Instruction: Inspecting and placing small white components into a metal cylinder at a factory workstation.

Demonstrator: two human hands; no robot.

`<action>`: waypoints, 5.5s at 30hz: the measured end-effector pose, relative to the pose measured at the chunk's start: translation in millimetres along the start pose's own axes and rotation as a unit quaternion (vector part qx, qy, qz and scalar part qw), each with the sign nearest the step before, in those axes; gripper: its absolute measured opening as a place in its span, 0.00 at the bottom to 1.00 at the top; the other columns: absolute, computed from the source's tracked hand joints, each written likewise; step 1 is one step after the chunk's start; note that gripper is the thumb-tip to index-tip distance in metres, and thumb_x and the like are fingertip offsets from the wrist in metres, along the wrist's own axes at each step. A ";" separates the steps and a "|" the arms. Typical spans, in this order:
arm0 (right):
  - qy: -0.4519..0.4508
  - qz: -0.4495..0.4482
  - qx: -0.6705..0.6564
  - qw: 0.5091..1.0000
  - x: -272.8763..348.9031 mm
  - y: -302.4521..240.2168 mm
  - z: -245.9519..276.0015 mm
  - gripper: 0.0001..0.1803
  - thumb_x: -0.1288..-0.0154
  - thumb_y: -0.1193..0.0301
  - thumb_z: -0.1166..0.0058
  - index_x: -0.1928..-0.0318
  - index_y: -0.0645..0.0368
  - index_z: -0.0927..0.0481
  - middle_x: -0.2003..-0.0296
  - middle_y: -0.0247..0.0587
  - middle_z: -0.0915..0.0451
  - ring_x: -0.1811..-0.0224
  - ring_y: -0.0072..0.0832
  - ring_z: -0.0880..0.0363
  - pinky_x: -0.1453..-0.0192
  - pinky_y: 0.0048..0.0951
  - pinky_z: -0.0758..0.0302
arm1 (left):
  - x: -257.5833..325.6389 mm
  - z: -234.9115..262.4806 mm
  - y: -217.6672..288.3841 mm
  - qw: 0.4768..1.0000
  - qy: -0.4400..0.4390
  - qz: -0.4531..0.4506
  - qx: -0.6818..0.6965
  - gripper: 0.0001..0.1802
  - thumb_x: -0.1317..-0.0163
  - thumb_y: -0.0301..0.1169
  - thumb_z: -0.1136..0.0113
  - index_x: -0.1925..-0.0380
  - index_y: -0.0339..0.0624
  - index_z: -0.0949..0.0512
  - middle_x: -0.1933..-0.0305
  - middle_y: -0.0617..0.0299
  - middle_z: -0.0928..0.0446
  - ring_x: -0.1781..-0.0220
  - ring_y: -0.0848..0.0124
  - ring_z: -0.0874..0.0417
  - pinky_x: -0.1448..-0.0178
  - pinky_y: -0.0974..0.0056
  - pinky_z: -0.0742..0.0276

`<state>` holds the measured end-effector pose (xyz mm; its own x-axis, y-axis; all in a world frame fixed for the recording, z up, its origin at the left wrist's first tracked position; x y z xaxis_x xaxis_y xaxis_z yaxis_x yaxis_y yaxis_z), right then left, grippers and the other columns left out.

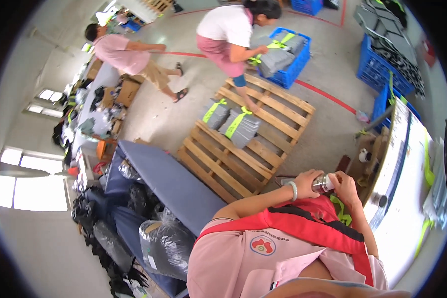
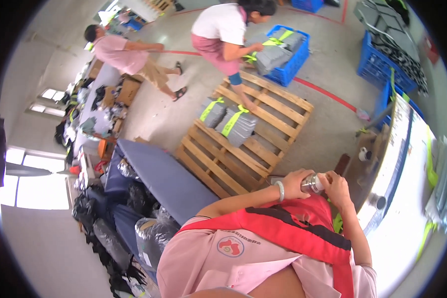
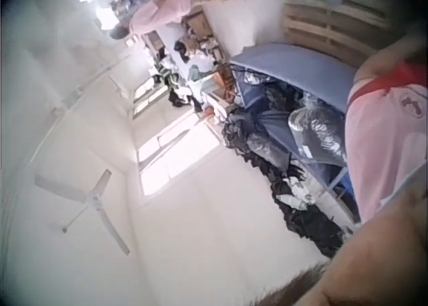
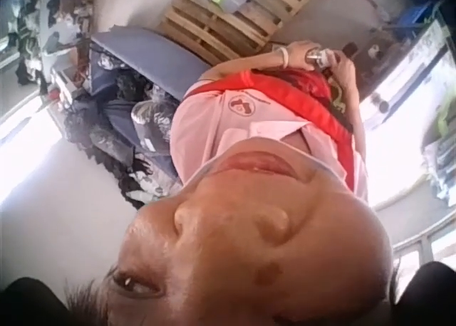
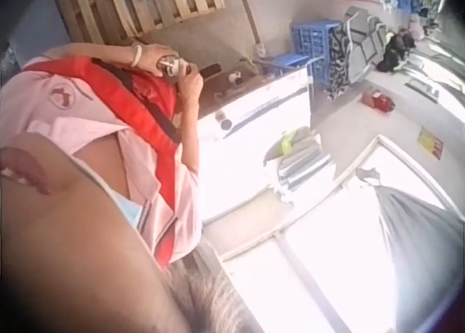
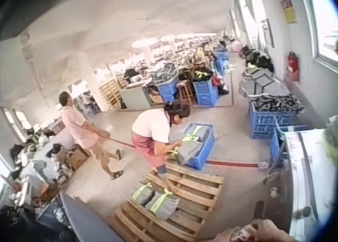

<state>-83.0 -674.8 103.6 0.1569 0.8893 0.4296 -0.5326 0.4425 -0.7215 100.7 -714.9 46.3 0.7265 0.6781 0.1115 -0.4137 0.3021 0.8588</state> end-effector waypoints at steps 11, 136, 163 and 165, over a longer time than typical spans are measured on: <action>0.103 0.058 0.084 0.989 27.8 -1.8 60.3 0.23 0.37 0.52 0.38 0.61 0.63 0.19 0.73 0.53 0.17 0.67 0.51 0.15 0.60 0.42 0.21 | -41.7 -23.3 45.4 0.988 -0.078 -0.024 0.128 0.50 0.59 0.34 0.19 0.33 0.38 0.33 0.39 0.48 0.23 0.36 0.54 0.21 0.30 0.55 0.27; 0.179 0.043 -0.361 0.914 136.8 219.2 187.8 0.36 0.37 0.76 0.31 0.30 0.58 0.31 0.42 0.37 0.22 0.37 0.27 0.25 0.31 0.34 0.26 | -181.0 -198.1 172.8 0.922 -0.370 -0.110 -0.019 0.50 0.60 0.40 0.16 0.35 0.39 0.30 0.41 0.54 0.22 0.39 0.62 0.21 0.33 0.57 0.25; -0.029 0.201 0.051 0.978 76.5 -129.7 285.4 0.32 0.54 0.66 0.20 0.48 0.59 0.19 0.62 0.42 0.15 0.62 0.33 0.15 0.54 0.31 0.19 | -141.3 38.6 261.3 0.862 -0.294 -0.098 0.401 0.42 0.54 0.33 0.19 0.39 0.37 0.30 0.59 0.59 0.19 0.65 0.71 0.16 0.59 0.65 0.18; -0.082 0.278 0.000 0.957 73.5 -154.6 288.9 0.33 0.55 0.64 0.18 0.47 0.60 0.18 0.56 0.41 0.15 0.57 0.34 0.15 0.51 0.30 0.19 | -137.8 54.6 261.9 0.839 -0.359 -0.082 0.400 0.43 0.55 0.35 0.18 0.39 0.37 0.29 0.54 0.60 0.19 0.58 0.72 0.17 0.51 0.64 0.20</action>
<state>-229.3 -711.2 403.6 -0.2841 0.9570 0.0587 -0.4953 -0.0941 -0.8636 -77.9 -765.8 283.2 0.9999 0.0056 -0.0161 0.0170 -0.3896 0.9208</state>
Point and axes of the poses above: each hand's wrist, its own x-axis away from the middle knuckle, its own z-axis out of the back of the hand, y = z × x, the point moved 5 cm from there along -x, towards the middle knuckle
